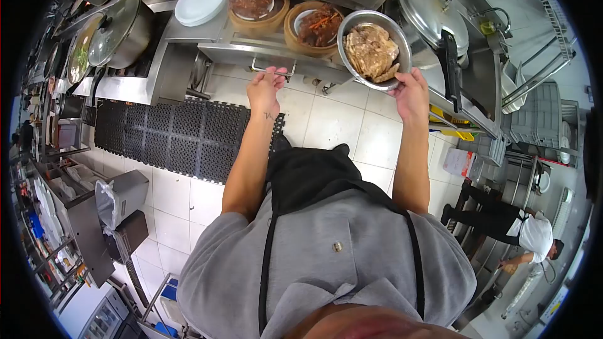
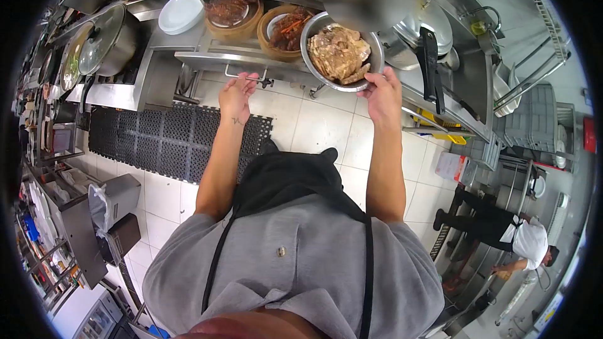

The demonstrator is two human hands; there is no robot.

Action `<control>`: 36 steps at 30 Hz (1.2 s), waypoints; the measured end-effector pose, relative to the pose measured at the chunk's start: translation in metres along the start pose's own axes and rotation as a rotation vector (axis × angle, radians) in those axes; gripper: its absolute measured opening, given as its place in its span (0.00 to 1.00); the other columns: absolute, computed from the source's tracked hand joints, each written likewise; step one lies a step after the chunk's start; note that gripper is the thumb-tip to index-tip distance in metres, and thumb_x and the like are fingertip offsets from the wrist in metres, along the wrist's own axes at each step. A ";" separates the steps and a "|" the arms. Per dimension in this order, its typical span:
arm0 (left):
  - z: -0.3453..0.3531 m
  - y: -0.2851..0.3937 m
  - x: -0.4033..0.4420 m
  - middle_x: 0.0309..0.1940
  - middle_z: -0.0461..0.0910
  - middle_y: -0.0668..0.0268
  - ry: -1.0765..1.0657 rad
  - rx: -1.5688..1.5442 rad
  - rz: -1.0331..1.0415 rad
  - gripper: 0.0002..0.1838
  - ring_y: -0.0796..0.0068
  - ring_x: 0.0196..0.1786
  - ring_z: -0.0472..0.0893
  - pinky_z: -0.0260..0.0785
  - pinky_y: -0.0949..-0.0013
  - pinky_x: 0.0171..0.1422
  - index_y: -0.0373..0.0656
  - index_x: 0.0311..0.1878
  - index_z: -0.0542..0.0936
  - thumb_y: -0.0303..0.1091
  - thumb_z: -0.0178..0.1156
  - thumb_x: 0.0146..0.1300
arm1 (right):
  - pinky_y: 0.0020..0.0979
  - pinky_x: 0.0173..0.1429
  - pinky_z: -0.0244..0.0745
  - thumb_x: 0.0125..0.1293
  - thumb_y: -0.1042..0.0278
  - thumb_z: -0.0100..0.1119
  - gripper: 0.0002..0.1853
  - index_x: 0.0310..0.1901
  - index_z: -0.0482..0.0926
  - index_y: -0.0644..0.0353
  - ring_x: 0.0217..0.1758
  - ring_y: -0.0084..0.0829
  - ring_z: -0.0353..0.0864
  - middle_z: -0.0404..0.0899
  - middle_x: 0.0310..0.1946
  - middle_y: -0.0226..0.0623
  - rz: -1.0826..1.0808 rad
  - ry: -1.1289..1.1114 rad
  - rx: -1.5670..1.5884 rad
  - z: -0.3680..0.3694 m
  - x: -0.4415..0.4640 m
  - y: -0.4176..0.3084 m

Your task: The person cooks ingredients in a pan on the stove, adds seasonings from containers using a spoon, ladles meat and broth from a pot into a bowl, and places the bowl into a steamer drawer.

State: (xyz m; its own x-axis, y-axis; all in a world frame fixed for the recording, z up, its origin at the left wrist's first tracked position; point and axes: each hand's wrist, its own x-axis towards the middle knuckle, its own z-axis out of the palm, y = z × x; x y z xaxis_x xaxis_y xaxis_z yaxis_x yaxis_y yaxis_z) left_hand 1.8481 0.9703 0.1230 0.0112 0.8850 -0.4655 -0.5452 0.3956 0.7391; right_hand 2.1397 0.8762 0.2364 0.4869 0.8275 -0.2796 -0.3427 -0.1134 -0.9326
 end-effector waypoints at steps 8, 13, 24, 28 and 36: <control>0.023 0.014 0.042 0.37 0.84 0.51 -0.068 0.110 -0.008 0.07 0.76 0.29 0.78 0.69 0.75 0.33 0.31 0.42 0.75 0.25 0.50 0.68 | 0.28 0.24 0.77 0.59 0.80 0.53 0.07 0.39 0.70 0.62 0.25 0.28 0.79 0.79 0.31 0.39 -0.044 0.088 0.078 -0.023 -0.065 -0.013; 0.061 0.022 0.107 0.38 0.84 0.51 -0.140 0.121 -0.048 0.08 0.75 0.28 0.77 0.69 0.75 0.31 0.30 0.43 0.74 0.21 0.50 0.62 | 0.28 0.21 0.77 0.57 0.81 0.54 0.09 0.40 0.69 0.63 0.22 0.29 0.79 0.79 0.31 0.41 -0.065 0.208 0.113 -0.031 -0.107 -0.010; 0.121 0.127 0.087 0.35 0.83 0.55 -0.439 0.892 0.007 0.08 0.69 0.29 0.80 0.73 0.72 0.33 0.32 0.37 0.79 0.28 0.57 0.63 | 0.27 0.20 0.77 0.57 0.80 0.53 0.08 0.38 0.68 0.62 0.21 0.28 0.80 0.80 0.30 0.41 -0.113 0.339 0.164 -0.063 -0.153 -0.012; 0.206 0.198 0.007 0.41 0.81 0.57 -0.428 0.044 0.620 0.14 0.72 0.36 0.78 0.69 0.72 0.42 0.30 0.46 0.74 0.32 0.59 0.65 | 0.25 0.19 0.74 0.57 0.79 0.53 0.08 0.39 0.70 0.62 0.21 0.25 0.79 0.80 0.29 0.38 -0.190 0.295 0.091 -0.062 -0.144 -0.055; 0.234 0.229 0.006 0.40 0.81 0.61 -0.570 -0.293 0.354 0.09 0.78 0.35 0.74 0.64 0.74 0.38 0.36 0.45 0.73 0.31 0.57 0.68 | 0.23 0.22 0.73 0.60 0.77 0.53 0.05 0.37 0.72 0.56 0.24 0.19 0.76 0.75 0.29 0.26 -0.372 0.143 -0.075 -0.083 -0.104 -0.165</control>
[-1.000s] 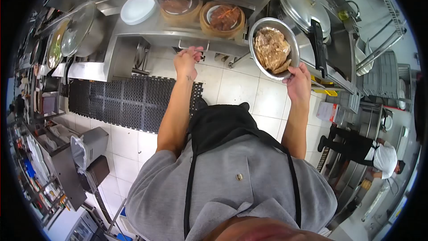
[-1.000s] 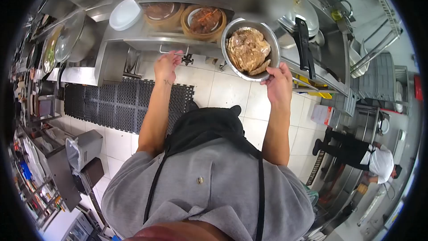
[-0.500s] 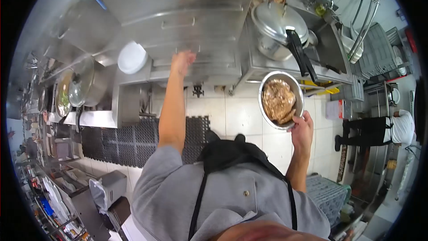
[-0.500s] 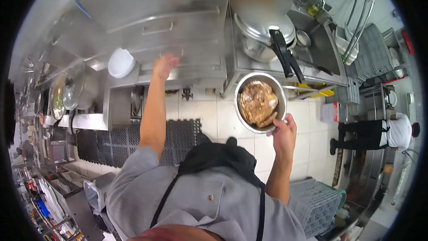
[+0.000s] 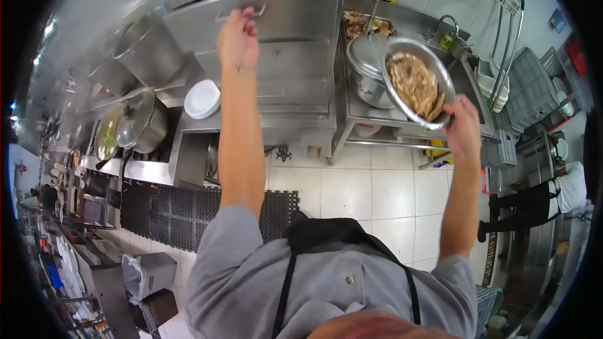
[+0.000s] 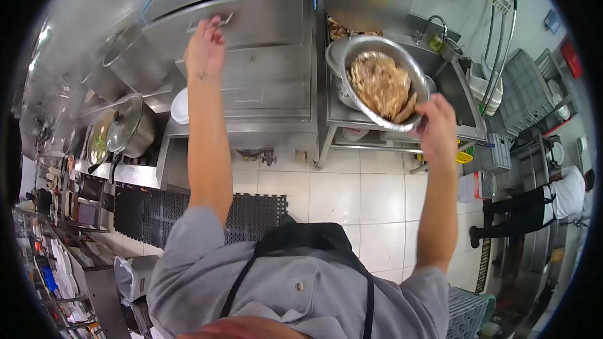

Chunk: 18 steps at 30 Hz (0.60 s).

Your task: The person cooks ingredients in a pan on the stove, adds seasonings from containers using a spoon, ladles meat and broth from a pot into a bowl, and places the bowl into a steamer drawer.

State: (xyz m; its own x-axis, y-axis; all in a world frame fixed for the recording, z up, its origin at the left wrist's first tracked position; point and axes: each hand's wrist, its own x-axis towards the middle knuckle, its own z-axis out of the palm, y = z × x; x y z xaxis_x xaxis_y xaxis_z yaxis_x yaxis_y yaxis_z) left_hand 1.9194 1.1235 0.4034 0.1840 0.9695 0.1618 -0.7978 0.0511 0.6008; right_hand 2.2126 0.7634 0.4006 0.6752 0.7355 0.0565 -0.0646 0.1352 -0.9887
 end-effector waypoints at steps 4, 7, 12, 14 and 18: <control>0.003 0.029 -0.111 0.41 0.83 0.57 0.100 0.162 0.173 0.08 0.78 0.36 0.75 0.64 0.76 0.37 0.36 0.45 0.76 0.31 0.56 0.69 | 0.26 0.20 0.73 0.62 0.71 0.51 0.03 0.32 0.72 0.59 0.21 0.23 0.73 0.73 0.25 0.31 -0.094 -0.150 -0.157 0.020 0.051 -0.061; 0.003 0.052 -0.185 0.38 0.81 0.58 0.147 0.279 0.248 0.08 0.77 0.36 0.75 0.64 0.76 0.37 0.35 0.44 0.76 0.31 0.57 0.69 | 0.29 0.23 0.74 0.63 0.69 0.51 0.07 0.34 0.73 0.64 0.22 0.29 0.74 0.73 0.27 0.37 -0.053 -0.297 -0.203 0.058 0.075 -0.088; -0.003 0.075 -0.262 0.33 0.79 0.61 0.166 0.312 0.290 0.09 0.77 0.34 0.74 0.64 0.75 0.35 0.34 0.42 0.76 0.32 0.57 0.69 | 0.28 0.23 0.75 0.61 0.71 0.52 0.08 0.37 0.73 0.67 0.21 0.30 0.76 0.74 0.27 0.40 0.040 -0.564 -0.276 0.154 0.097 -0.078; 0.000 0.078 -0.274 0.32 0.79 0.61 0.207 0.341 0.280 0.09 0.77 0.32 0.73 0.63 0.75 0.33 0.34 0.42 0.76 0.32 0.56 0.69 | 0.29 0.26 0.84 0.59 0.74 0.52 0.09 0.37 0.73 0.72 0.24 0.34 0.82 0.76 0.28 0.43 0.082 -0.687 -0.279 0.192 0.095 -0.065; 0.007 0.079 -0.275 0.31 0.78 0.62 0.230 0.378 0.299 0.09 0.77 0.30 0.73 0.63 0.74 0.32 0.34 0.43 0.75 0.32 0.56 0.70 | 0.35 0.31 0.88 0.66 0.77 0.46 0.15 0.50 0.68 0.81 0.28 0.43 0.84 0.76 0.43 0.53 0.111 -0.635 -0.175 0.247 0.099 -0.038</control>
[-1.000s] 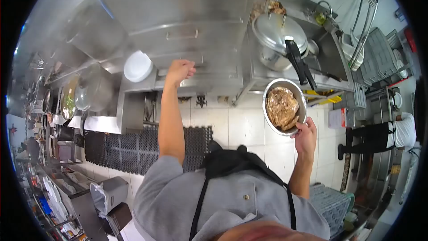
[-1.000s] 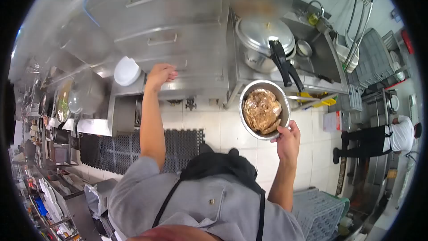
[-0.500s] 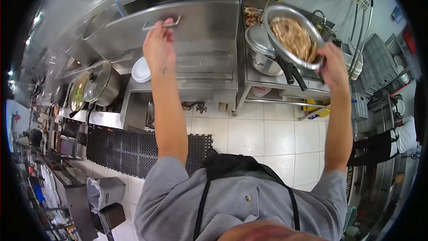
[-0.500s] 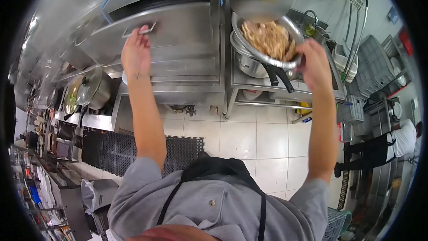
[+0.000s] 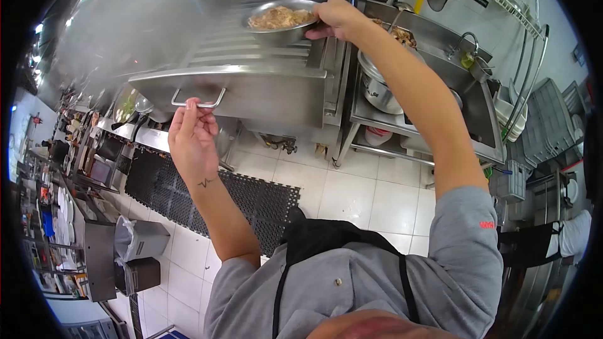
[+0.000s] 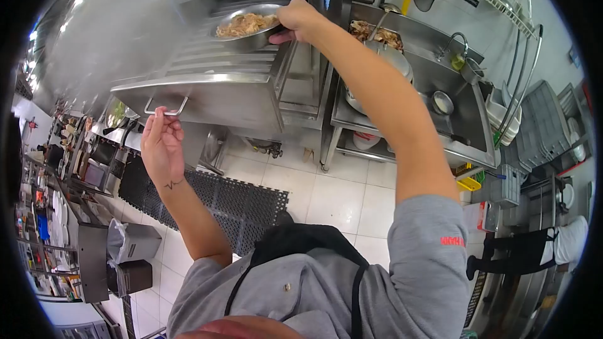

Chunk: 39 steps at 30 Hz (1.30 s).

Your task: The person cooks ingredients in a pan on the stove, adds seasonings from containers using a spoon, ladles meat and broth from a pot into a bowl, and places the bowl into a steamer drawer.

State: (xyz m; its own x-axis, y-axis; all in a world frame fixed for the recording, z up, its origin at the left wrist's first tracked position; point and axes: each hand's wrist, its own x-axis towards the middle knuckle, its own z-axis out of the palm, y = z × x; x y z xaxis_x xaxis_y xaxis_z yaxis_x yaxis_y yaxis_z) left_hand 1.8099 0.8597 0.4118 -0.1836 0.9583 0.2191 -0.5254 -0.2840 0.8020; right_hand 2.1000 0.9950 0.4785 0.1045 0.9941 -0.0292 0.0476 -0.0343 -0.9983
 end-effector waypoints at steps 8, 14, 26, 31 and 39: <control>0.000 -0.013 0.047 0.32 0.77 0.61 -0.053 -0.013 -0.039 0.09 0.76 0.32 0.73 0.64 0.74 0.34 0.34 0.42 0.76 0.31 0.55 0.70 | 0.33 0.30 0.80 0.71 0.71 0.46 0.14 0.54 0.64 0.70 0.26 0.36 0.84 0.80 0.30 0.46 -0.369 0.186 -0.040 -0.043 -0.063 0.022; 0.033 -0.070 0.146 0.35 0.80 0.57 -0.185 -0.030 -0.116 0.07 0.76 0.33 0.75 0.66 0.75 0.36 0.34 0.42 0.76 0.30 0.57 0.69 | 0.32 0.25 0.80 0.72 0.72 0.45 0.09 0.51 0.65 0.62 0.21 0.30 0.79 0.75 0.23 0.40 -0.130 0.310 -0.046 -0.101 -0.195 0.146; 0.101 -0.160 0.294 0.37 0.82 0.56 -0.233 0.135 -0.203 0.11 0.76 0.31 0.76 0.70 0.75 0.36 0.36 0.43 0.74 0.35 0.53 0.72 | 0.33 0.20 0.79 0.69 0.72 0.50 0.11 0.49 0.67 0.66 0.18 0.36 0.81 0.78 0.23 0.49 0.726 0.495 0.120 -0.090 -0.433 0.376; 0.045 -0.228 0.238 0.32 0.81 0.57 0.123 0.417 -0.029 0.16 0.76 0.29 0.74 0.67 0.74 0.32 0.35 0.45 0.72 0.42 0.54 0.71 | 0.30 0.21 0.77 0.70 0.67 0.51 0.09 0.45 0.71 0.65 0.19 0.33 0.80 0.78 0.23 0.44 0.765 0.484 -0.138 -0.082 -0.438 0.384; 0.021 -0.276 0.201 0.34 0.80 0.62 -0.114 -0.344 -0.437 0.07 0.79 0.26 0.68 0.61 0.72 0.31 0.37 0.39 0.74 0.32 0.55 0.69 | 0.28 0.19 0.76 0.68 0.69 0.53 0.11 0.46 0.73 0.68 0.19 0.30 0.81 0.80 0.24 0.45 0.776 0.500 -0.202 -0.039 -0.392 0.361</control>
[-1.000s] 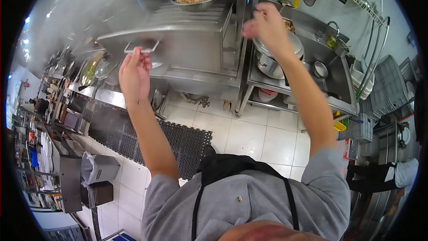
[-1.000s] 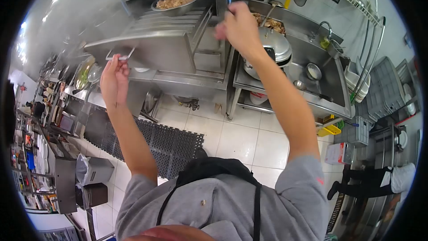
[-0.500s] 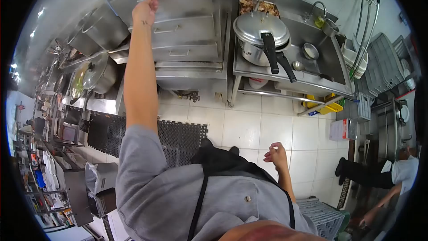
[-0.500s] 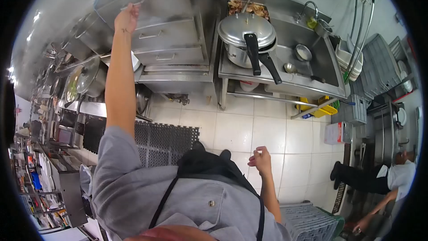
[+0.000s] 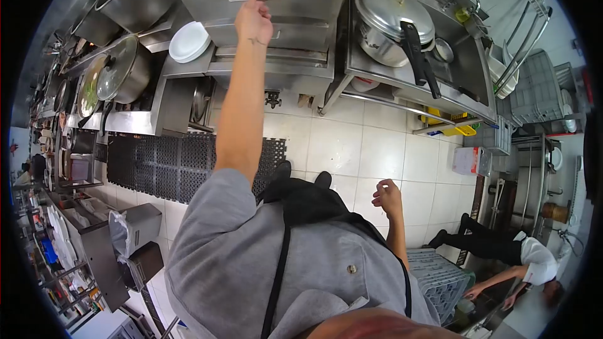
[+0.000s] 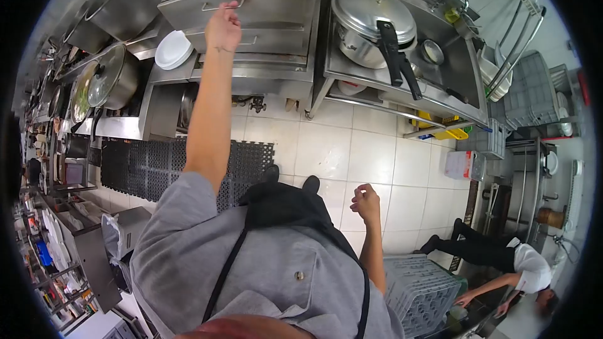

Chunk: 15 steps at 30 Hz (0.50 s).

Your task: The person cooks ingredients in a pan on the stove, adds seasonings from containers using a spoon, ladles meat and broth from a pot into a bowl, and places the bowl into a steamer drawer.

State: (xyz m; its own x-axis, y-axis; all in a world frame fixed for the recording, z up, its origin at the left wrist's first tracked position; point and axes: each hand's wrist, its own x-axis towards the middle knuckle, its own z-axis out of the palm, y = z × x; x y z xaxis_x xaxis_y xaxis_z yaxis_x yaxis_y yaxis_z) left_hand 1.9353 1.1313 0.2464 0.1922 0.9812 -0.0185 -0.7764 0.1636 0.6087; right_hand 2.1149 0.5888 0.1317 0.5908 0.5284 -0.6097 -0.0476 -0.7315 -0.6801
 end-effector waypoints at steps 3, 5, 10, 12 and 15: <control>0.003 0.007 -0.050 0.37 0.82 0.61 0.056 0.057 0.091 0.08 0.82 0.28 0.68 0.60 0.76 0.34 0.38 0.39 0.75 0.33 0.54 0.71 | 0.28 0.20 0.75 0.68 0.69 0.53 0.12 0.47 0.73 0.69 0.19 0.30 0.81 0.80 0.24 0.45 -0.022 -0.044 -0.067 0.025 -0.001 -0.011; -0.001 0.022 -0.096 0.37 0.82 0.61 0.080 0.145 0.098 0.08 0.82 0.29 0.68 0.61 0.76 0.34 0.38 0.39 0.75 0.33 0.55 0.71 | 0.28 0.20 0.75 0.67 0.69 0.54 0.12 0.47 0.73 0.69 0.19 0.30 0.81 0.80 0.24 0.44 -0.015 -0.044 -0.061 0.041 -0.003 -0.015; -0.018 0.047 -0.152 0.39 0.82 0.60 0.049 0.234 0.008 0.08 0.82 0.30 0.70 0.63 0.77 0.36 0.38 0.41 0.76 0.34 0.57 0.70 | 0.31 0.23 0.76 0.65 0.66 0.56 0.15 0.48 0.74 0.68 0.18 0.32 0.82 0.81 0.22 0.46 -0.031 -0.143 -0.178 0.072 0.007 -0.002; -0.023 0.043 -0.137 0.42 0.82 0.59 0.107 0.183 0.040 0.09 0.83 0.32 0.72 0.65 0.79 0.37 0.37 0.41 0.76 0.34 0.57 0.69 | 0.37 0.33 0.79 0.63 0.60 0.58 0.19 0.50 0.76 0.66 0.22 0.38 0.84 0.82 0.24 0.50 -0.075 -0.197 -0.321 0.078 0.024 0.011; -0.023 0.033 -0.088 0.42 0.81 0.59 -0.072 0.227 0.022 0.08 0.82 0.34 0.74 0.66 0.78 0.37 0.37 0.42 0.76 0.32 0.58 0.69 | 0.38 0.38 0.79 0.63 0.59 0.57 0.20 0.52 0.75 0.65 0.29 0.40 0.85 0.82 0.28 0.50 -0.408 -0.081 -0.562 0.066 0.034 -0.001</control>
State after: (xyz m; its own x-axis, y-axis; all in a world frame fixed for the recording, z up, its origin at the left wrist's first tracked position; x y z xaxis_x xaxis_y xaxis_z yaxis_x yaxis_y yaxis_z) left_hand 1.8793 1.0526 0.2496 0.2254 0.9731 0.0482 -0.6271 0.1070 0.7715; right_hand 2.0813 0.6362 0.0851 0.4097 0.8229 -0.3937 0.6022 -0.5681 -0.5608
